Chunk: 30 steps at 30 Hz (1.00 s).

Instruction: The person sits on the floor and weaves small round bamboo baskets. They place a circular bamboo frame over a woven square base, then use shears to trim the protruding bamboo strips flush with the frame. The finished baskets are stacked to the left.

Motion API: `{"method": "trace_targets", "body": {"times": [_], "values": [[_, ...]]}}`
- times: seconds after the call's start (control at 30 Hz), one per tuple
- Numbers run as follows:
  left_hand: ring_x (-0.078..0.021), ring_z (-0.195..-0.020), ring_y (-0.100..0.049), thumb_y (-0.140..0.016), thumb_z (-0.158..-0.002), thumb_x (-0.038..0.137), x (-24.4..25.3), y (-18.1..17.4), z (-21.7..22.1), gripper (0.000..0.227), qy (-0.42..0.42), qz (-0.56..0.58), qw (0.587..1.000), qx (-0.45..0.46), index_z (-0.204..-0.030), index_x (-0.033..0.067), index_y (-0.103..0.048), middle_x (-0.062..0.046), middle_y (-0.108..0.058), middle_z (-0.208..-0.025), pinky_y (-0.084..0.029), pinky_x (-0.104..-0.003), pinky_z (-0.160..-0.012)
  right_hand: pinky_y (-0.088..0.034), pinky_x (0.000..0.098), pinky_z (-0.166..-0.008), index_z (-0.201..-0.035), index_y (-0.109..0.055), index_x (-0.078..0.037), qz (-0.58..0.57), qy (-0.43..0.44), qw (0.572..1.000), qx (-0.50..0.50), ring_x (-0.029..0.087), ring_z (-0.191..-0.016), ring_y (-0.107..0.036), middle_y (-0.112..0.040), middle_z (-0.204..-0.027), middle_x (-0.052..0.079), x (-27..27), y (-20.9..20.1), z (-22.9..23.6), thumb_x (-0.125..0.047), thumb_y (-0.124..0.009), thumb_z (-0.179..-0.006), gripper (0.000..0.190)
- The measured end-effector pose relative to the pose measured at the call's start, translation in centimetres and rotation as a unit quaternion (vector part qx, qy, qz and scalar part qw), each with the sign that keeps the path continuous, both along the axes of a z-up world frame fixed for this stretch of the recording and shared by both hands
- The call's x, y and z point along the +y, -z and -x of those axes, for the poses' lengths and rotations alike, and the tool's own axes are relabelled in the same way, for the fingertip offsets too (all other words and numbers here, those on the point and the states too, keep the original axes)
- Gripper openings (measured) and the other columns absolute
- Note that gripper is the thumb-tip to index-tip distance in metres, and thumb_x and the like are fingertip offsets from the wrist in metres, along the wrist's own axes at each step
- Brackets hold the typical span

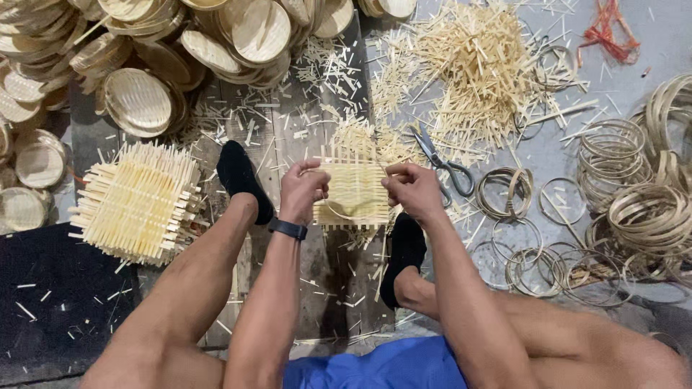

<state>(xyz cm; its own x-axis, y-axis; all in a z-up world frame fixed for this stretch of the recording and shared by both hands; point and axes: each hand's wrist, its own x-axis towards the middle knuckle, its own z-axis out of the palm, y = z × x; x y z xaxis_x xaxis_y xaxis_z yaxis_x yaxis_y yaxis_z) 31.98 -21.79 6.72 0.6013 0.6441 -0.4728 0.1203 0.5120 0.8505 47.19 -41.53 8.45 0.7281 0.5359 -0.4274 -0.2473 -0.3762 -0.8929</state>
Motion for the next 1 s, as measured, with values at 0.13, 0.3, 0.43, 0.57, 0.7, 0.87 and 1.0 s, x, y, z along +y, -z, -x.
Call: {"method": "trace_targets", "body": {"times": [0.13,0.3,0.43,0.57,0.7,0.87,1.0], "values": [[-0.0182,-0.071,-0.074,-0.079,-0.075,0.013,-1.0,5.4,0.8,0.025,0.041,-0.223,0.959,0.17,-0.099,0.0028,-0.08,-0.008,-0.078,-0.083,-0.06,-0.03,-0.067,-0.059,0.032,-0.062,-0.1,-0.077,-0.001,0.113,0.023,0.99,-0.084,0.016,-0.066,-0.071,-0.076,-0.081,0.009,0.8,5.1,1.0,-0.013,-0.081,-0.082,0.022],[-0.0257,-0.08,-0.075,-0.078,-0.075,0.012,-2.0,9.1,0.9,0.019,0.039,-0.366,0.898,0.241,-0.093,0.0082,-0.083,-0.014,-0.079,-0.088,-0.058,-0.036,-0.076,-0.059,0.0347,-0.076,-0.096,-0.08,-0.005,0.162,0.017,0.961,-0.222,0.022,-0.077,-0.076,-0.079,-0.086,0.014,1.1,9.7,2.6,-0.014,-0.083,-0.074,0.024],[-0.0269,-0.079,-0.076,-0.079,-0.075,0.016,-2.2,9.2,1.4,0.021,0.033,-0.349,0.903,0.249,-0.094,0.0088,-0.082,-0.014,-0.078,-0.088,-0.058,-0.036,-0.077,-0.059,0.0363,-0.078,-0.1,-0.08,-0.006,0.167,0.02,0.954,-0.246,0.027,-0.082,-0.077,-0.077,-0.089,0.016,0.7,10.8,3.5,-0.015,-0.082,-0.078,0.024],[-0.0261,-0.078,-0.076,-0.082,-0.071,0.018,-1.4,9.6,1.0,0.023,0.051,-0.306,0.908,0.28,-0.093,0.0094,-0.082,-0.014,-0.078,-0.085,-0.06,-0.035,-0.077,-0.059,0.0368,-0.079,-0.101,-0.081,-0.008,0.179,0.01,0.951,-0.25,0.027,-0.081,-0.076,-0.077,-0.087,0.016,0.5,11.1,2.9,-0.018,-0.083,-0.078,0.025],[-0.0262,-0.078,-0.075,-0.083,-0.07,0.017,-1.7,10.5,0.9,0.025,0.031,-0.347,0.901,0.259,-0.094,0.0092,-0.081,-0.013,-0.077,-0.085,-0.059,-0.036,-0.076,-0.059,0.0365,-0.079,-0.098,-0.082,-0.01,0.196,0.005,0.951,-0.24,0.026,-0.079,-0.076,-0.078,-0.084,0.014,0.6,11.4,2.4,-0.022,-0.085,-0.075,0.025],[-0.0245,-0.077,-0.076,-0.083,-0.071,0.017,-1.8,11.6,0.9,0.021,0.031,-0.34,0.898,0.277,-0.09,0.0118,-0.082,-0.011,-0.078,-0.083,-0.059,-0.036,-0.076,-0.058,0.035,-0.08,-0.096,-0.082,-0.011,0.196,0.029,0.958,-0.209,0.024,-0.079,-0.076,-0.079,-0.086,0.012,0.9,11.1,2.6,-0.021,-0.084,-0.074,0.024],[-0.0248,-0.074,-0.075,-0.082,-0.073,0.017,-1.3,12.4,1.0,0.013,0.063,-0.367,0.883,0.287,-0.085,0.0113,-0.082,-0.01,-0.077,-0.08,-0.06,-0.036,-0.074,-0.058,0.0342,-0.08,-0.097,-0.083,-0.012,0.193,0.025,0.961,-0.198,0.023,-0.08,-0.076,-0.079,-0.087,0.012,1.1,10.3,2.2,-0.02,-0.084,-0.077,0.022]]}}
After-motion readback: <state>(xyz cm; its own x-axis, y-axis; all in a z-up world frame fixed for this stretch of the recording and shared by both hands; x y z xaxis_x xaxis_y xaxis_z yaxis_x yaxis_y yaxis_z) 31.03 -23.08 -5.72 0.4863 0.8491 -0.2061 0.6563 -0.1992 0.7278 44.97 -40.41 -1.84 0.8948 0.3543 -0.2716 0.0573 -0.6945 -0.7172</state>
